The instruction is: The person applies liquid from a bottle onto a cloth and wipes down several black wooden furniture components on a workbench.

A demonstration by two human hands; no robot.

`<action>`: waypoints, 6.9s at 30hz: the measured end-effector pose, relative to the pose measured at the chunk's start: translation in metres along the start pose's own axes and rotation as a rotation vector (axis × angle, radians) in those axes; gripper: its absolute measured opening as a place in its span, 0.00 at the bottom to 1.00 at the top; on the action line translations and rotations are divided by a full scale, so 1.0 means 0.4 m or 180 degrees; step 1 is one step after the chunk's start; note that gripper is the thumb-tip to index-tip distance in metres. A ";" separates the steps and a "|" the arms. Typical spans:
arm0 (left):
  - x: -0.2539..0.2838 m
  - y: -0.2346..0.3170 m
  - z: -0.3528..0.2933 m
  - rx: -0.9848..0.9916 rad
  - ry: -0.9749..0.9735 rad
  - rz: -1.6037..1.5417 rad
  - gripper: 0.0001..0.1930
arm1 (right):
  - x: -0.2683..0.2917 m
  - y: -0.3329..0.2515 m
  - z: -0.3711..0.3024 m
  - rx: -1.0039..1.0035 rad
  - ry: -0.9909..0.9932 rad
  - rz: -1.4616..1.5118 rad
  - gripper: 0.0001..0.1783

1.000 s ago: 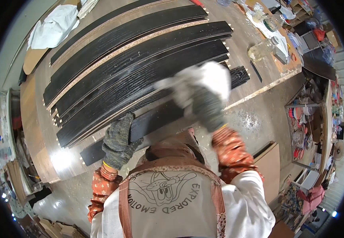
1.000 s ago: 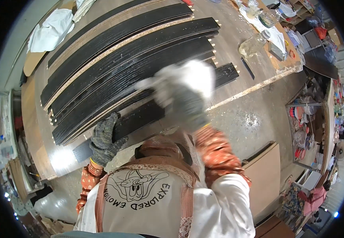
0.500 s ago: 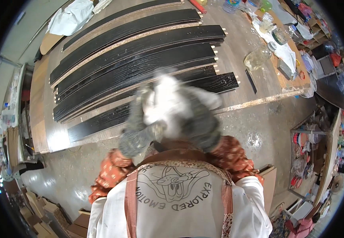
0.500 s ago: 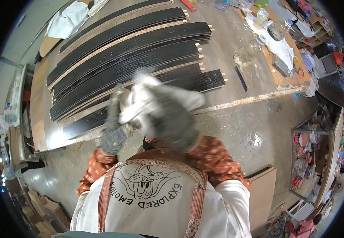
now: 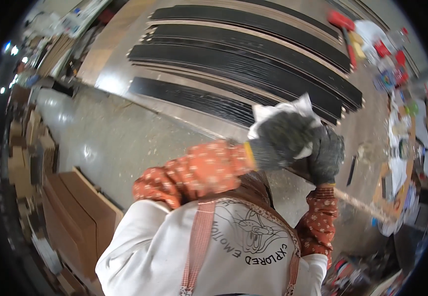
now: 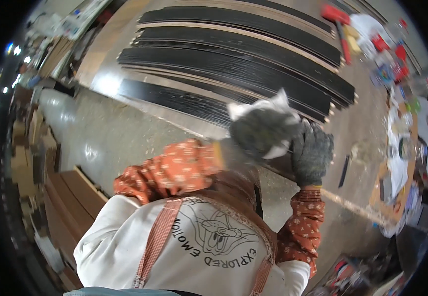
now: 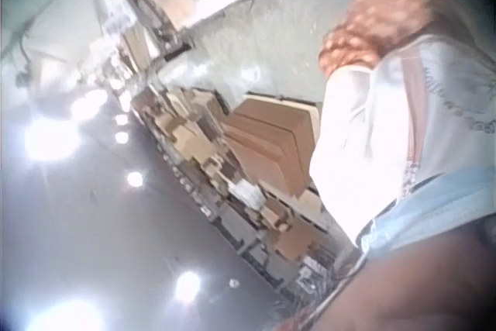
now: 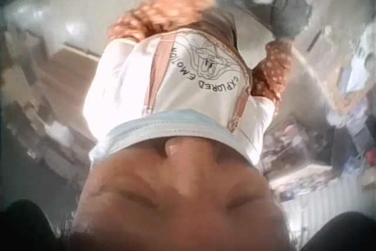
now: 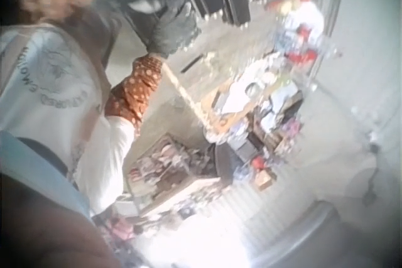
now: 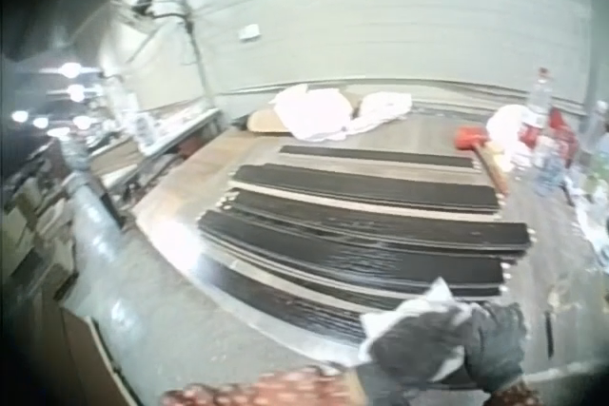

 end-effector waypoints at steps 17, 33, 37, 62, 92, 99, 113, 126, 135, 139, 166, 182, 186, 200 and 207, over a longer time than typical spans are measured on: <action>0.952 -0.190 -0.140 0.0360 0.1956 -0.0112 0.11 | -0.006 -0.004 -0.015 -0.0294 0.0075 -0.0110 0.15; 0.987 -0.110 0.182 -0.0680 0.0325 0.3591 0.18 | 0.055 0.254 -0.224 -0.1666 -0.0151 -0.0798 0.17; 0.964 -0.202 0.207 0.0130 -0.0499 0.5505 0.29 | 0.064 0.168 -0.270 -0.1223 -0.0240 -0.0670 0.19; 0.752 0.003 0.024 -0.1044 -0.0927 0.4411 0.27 | 0.098 0.221 -0.282 -0.2107 0.0016 0.1336 0.14; 0.731 -0.181 -0.118 -0.0029 -0.2221 0.3655 0.41 | 0.022 -0.030 -0.091 -0.0277 0.0086 -0.1053 0.06; 0.743 -0.198 -0.122 -0.0072 -0.2235 0.3698 0.41 | -0.102 -0.345 -0.021 -0.0247 0.0703 -0.1105 0.14; 1.154 -0.209 -0.194 0.0020 -0.2378 0.2494 0.37 | -0.171 -0.689 0.085 -0.0947 -0.0596 -0.0407 0.07; 1.176 -0.250 -0.228 0.0067 -0.1672 0.1871 0.37 | -0.168 -0.758 0.124 -0.0416 0.0173 -0.0500 0.13; 1.197 -0.262 -0.250 0.0055 -0.1531 0.1955 0.39 | -0.153 -0.747 0.149 -0.0253 0.0077 -0.1021 0.04; 1.179 -0.248 -0.232 -0.0066 -0.1595 0.1780 0.39 | -0.128 -0.652 0.109 -0.0511 -0.0068 -0.1279 0.06; 1.146 -0.219 -0.213 0.1219 -0.1822 0.1630 0.38 | -0.011 -0.155 -0.025 -0.0654 0.0296 -0.1557 0.12; 1.147 -0.206 -0.213 0.1248 -0.1976 0.2379 0.41 | -0.029 -0.050 -0.042 -0.1125 -0.0178 -0.1561 0.08; 1.143 -0.198 -0.215 0.1592 -0.1928 0.2177 0.36 | 0.026 -0.060 -0.013 -0.1526 -0.0500 -0.1586 0.09; 1.155 -0.202 -0.232 0.1034 -0.1710 0.2016 0.37 | -0.175 -0.673 0.099 0.0485 0.0144 -0.0630 0.12; 1.176 -0.210 -0.263 0.1173 -0.1004 0.1516 0.32 | -0.149 -0.908 0.179 0.0530 -0.0809 0.0568 0.07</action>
Point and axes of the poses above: each hand's wrist, its own z-axis towards the middle knuckle, its own x-axis out of the back of the hand, y = z × x, the point moved 3 cm from there along z, towards the middle knuckle, and after that the axes turned 6 degrees about -y, right-handed, at the moved point
